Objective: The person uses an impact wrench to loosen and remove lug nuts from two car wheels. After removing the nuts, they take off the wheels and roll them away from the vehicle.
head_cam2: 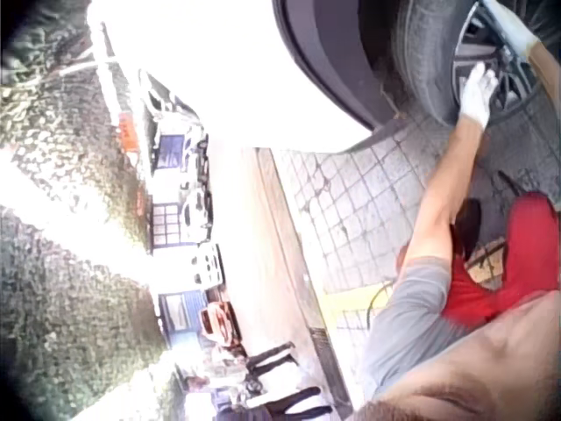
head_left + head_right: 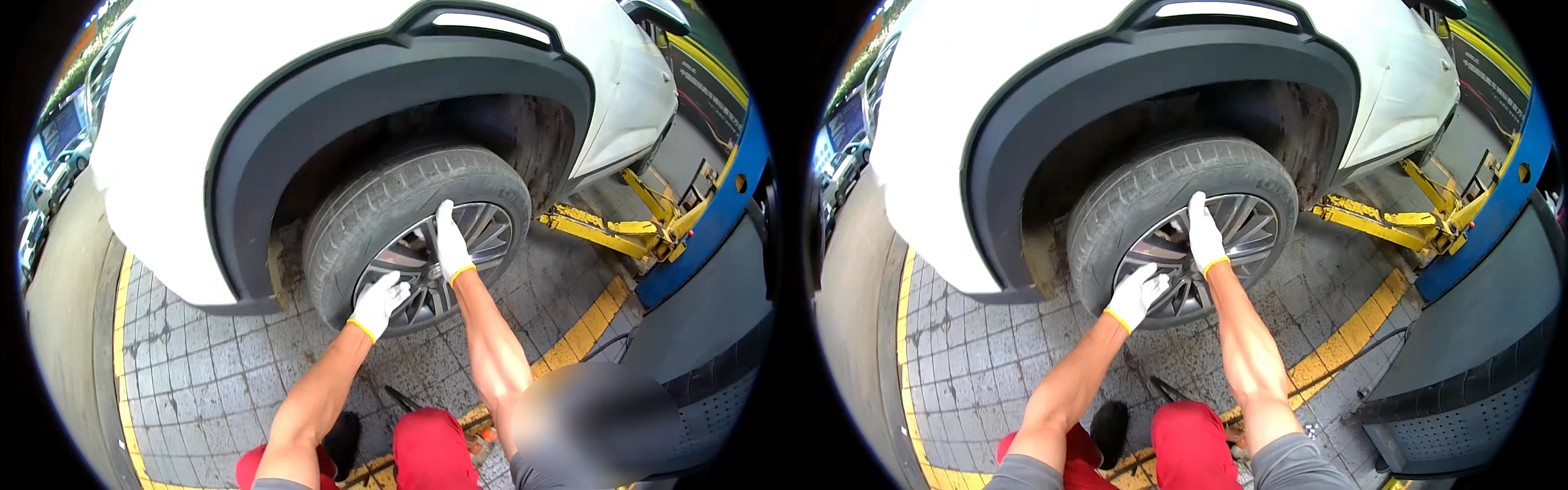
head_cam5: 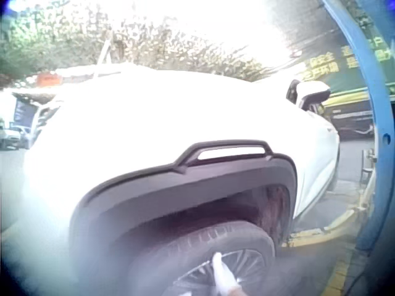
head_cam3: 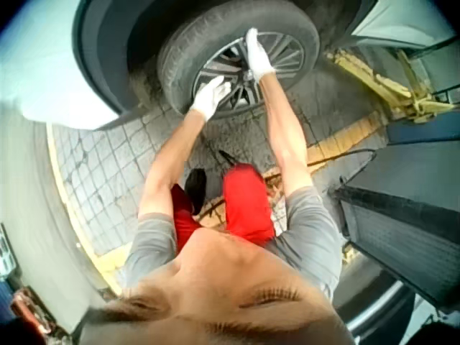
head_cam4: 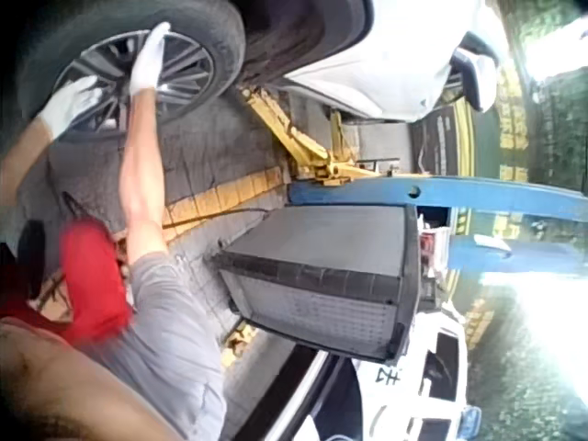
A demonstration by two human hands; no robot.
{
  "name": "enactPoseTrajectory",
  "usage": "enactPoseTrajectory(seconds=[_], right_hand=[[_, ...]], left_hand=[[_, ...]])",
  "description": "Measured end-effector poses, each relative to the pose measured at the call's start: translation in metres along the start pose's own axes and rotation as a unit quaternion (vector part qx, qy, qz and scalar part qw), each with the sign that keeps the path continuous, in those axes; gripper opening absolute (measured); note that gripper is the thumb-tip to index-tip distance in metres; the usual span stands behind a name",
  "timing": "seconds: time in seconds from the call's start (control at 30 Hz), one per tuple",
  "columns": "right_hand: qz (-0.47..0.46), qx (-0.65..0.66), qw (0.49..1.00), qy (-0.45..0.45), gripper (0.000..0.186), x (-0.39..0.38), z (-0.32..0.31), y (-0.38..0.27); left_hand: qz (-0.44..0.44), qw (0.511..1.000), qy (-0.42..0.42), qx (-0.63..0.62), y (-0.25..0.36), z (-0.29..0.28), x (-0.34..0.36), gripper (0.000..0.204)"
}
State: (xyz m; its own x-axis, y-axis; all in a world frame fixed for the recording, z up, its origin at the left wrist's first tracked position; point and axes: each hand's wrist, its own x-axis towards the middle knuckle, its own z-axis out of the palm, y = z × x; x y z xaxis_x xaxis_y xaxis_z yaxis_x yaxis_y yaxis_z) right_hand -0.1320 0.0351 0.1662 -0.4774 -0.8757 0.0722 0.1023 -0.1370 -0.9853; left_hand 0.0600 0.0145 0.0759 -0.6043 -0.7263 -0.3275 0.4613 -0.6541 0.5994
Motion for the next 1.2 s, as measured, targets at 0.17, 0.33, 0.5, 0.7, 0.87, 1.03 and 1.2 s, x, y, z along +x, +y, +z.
enactPoseTrajectory(seconds=[0.17, 0.33, 0.5, 0.7, 0.87, 1.03, 1.2], right_hand=[[0.036, 0.165, 0.975, 0.142, 0.069, -0.07, -0.015, 0.038], [0.027, 0.182, 0.954, 0.237, 0.099, -0.153, -0.055, 0.069], [0.056, 0.227, 0.923, 0.307, 0.095, -0.171, -0.056, 0.074], [0.012, 0.293, 0.917, 0.27, 0.081, -0.171, -0.083, 0.086], [0.021, 0.124, 0.958, 0.256, 0.081, -0.184, -0.086, 0.083], [0.012, 0.134, 0.948, 0.288, 0.08, -0.192, -0.088, 0.089], [-0.046, 0.269, 0.927, 0.255, 0.075, -0.211, -0.057, 0.089]], left_hand=[[0.026, 0.997, -0.007, 0.069, -0.062, -0.016, -0.067, 0.024], [0.001, 0.996, 0.032, 0.088, -0.097, -0.005, -0.114, 0.03], [0.102, 0.901, -0.009, 0.423, -0.114, -0.036, -0.118, 0.039], [0.047, 0.804, -0.005, 0.593, -0.1, -0.015, -0.131, 0.052], [0.083, 0.834, -0.006, 0.546, -0.1, -0.018, -0.143, 0.056], [0.074, 0.851, -0.097, 0.51, -0.095, -0.031, -0.129, 0.051], [0.177, 0.881, -0.015, 0.439, -0.108, -0.048, -0.181, 0.052]])
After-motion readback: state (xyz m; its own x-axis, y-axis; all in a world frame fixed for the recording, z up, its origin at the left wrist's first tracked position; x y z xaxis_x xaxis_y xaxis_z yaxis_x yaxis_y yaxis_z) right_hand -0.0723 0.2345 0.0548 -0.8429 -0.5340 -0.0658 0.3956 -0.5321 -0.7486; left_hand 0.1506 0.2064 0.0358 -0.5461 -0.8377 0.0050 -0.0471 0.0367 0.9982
